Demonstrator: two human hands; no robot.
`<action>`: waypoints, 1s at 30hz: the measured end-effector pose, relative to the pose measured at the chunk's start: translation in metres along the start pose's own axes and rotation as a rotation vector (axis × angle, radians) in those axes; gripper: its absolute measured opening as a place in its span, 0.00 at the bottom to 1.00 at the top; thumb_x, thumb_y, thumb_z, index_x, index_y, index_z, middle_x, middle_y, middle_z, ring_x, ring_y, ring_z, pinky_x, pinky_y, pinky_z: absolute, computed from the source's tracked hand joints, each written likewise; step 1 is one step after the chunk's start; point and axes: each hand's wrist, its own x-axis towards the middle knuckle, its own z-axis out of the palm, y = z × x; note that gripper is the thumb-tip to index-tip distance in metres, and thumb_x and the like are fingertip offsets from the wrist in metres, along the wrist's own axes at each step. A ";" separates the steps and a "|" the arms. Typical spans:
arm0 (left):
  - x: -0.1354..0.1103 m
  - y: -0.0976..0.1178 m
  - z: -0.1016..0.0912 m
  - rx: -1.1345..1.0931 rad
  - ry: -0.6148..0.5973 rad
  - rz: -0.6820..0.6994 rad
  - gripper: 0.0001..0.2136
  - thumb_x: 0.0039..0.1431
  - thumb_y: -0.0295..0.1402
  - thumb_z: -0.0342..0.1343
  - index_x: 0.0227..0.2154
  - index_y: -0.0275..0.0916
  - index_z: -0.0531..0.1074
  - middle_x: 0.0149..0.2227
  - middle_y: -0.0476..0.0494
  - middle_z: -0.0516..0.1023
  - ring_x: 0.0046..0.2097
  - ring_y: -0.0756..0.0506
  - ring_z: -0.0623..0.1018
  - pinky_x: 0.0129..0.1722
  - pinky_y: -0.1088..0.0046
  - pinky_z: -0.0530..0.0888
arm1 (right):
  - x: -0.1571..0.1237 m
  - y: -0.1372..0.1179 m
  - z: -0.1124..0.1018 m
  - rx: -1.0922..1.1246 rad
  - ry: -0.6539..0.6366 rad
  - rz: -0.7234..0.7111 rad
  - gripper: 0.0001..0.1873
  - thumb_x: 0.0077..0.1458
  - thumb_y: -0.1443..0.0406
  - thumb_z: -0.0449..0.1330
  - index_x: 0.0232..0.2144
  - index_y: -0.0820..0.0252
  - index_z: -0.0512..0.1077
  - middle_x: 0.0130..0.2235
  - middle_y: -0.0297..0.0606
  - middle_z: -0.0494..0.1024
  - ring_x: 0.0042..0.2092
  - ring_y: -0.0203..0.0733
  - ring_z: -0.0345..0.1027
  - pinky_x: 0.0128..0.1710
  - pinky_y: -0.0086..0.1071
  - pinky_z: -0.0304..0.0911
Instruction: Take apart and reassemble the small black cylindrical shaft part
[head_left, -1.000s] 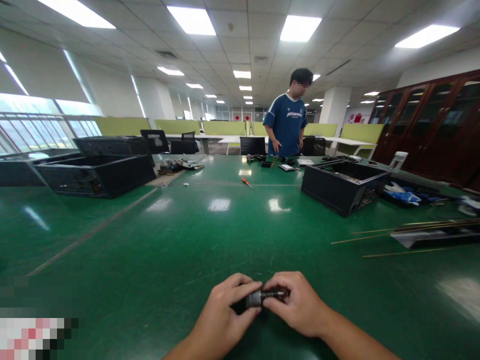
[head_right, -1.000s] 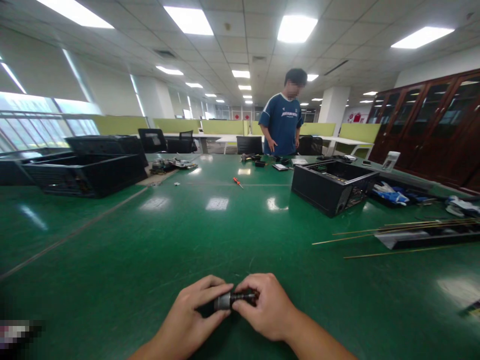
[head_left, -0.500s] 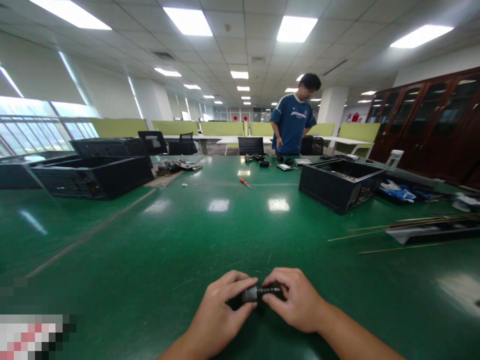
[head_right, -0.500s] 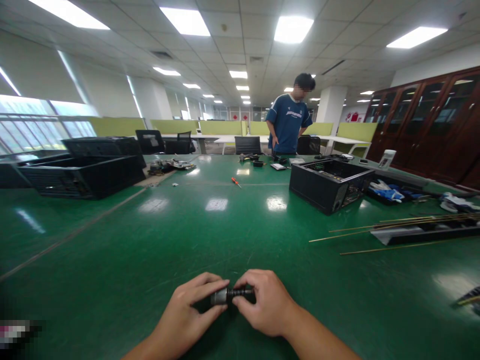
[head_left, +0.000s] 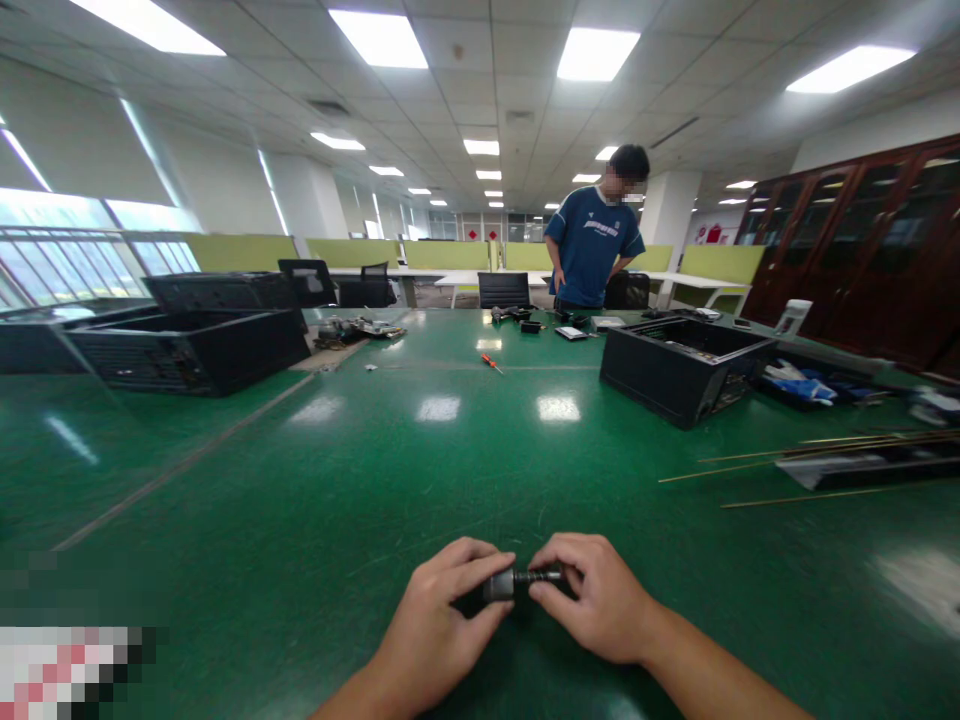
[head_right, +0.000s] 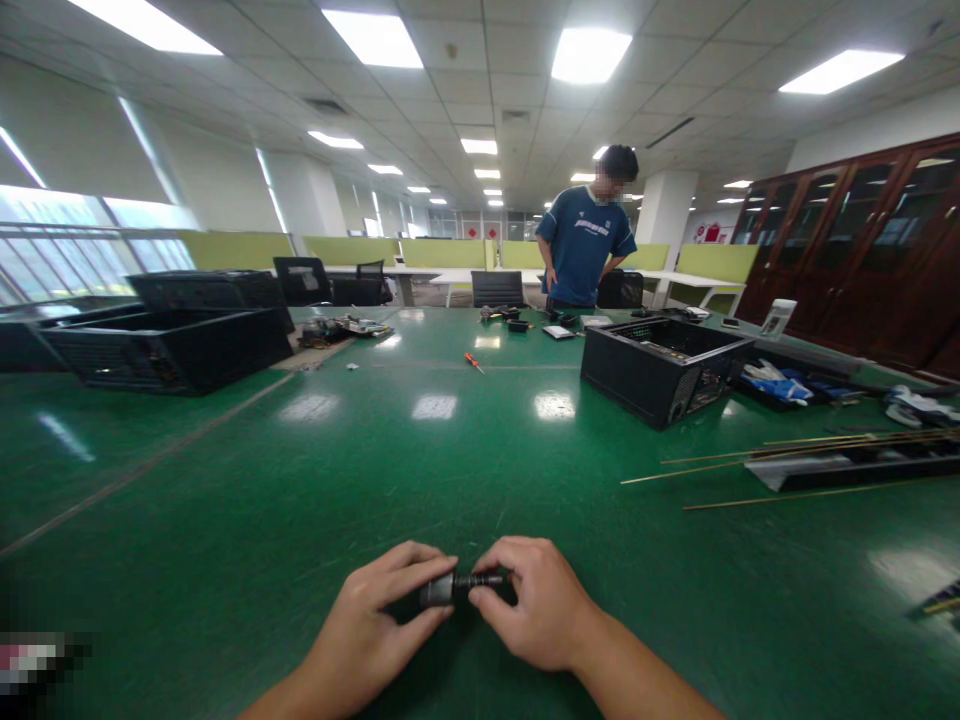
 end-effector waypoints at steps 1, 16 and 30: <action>0.000 -0.001 0.000 0.002 0.000 0.000 0.18 0.52 0.24 0.63 0.45 0.47 0.80 0.37 0.46 0.82 0.38 0.46 0.82 0.39 0.73 0.79 | 0.000 0.001 0.000 0.000 0.006 -0.002 0.05 0.54 0.64 0.63 0.34 0.58 0.77 0.27 0.33 0.76 0.26 0.37 0.64 0.33 0.30 0.59; 0.000 -0.004 -0.001 0.024 -0.002 -0.018 0.18 0.52 0.23 0.63 0.45 0.47 0.79 0.39 0.46 0.82 0.40 0.46 0.82 0.41 0.72 0.78 | -0.001 0.006 -0.006 0.018 -0.004 0.020 0.06 0.55 0.63 0.62 0.31 0.59 0.77 0.20 0.25 0.59 0.23 0.34 0.55 0.27 0.29 0.50; 0.002 -0.001 -0.001 0.029 0.019 0.001 0.20 0.51 0.22 0.64 0.45 0.48 0.79 0.39 0.47 0.82 0.39 0.46 0.82 0.40 0.73 0.78 | -0.002 0.010 -0.008 0.008 0.008 -0.009 0.05 0.52 0.65 0.62 0.32 0.60 0.76 0.20 0.25 0.58 0.22 0.34 0.54 0.27 0.29 0.50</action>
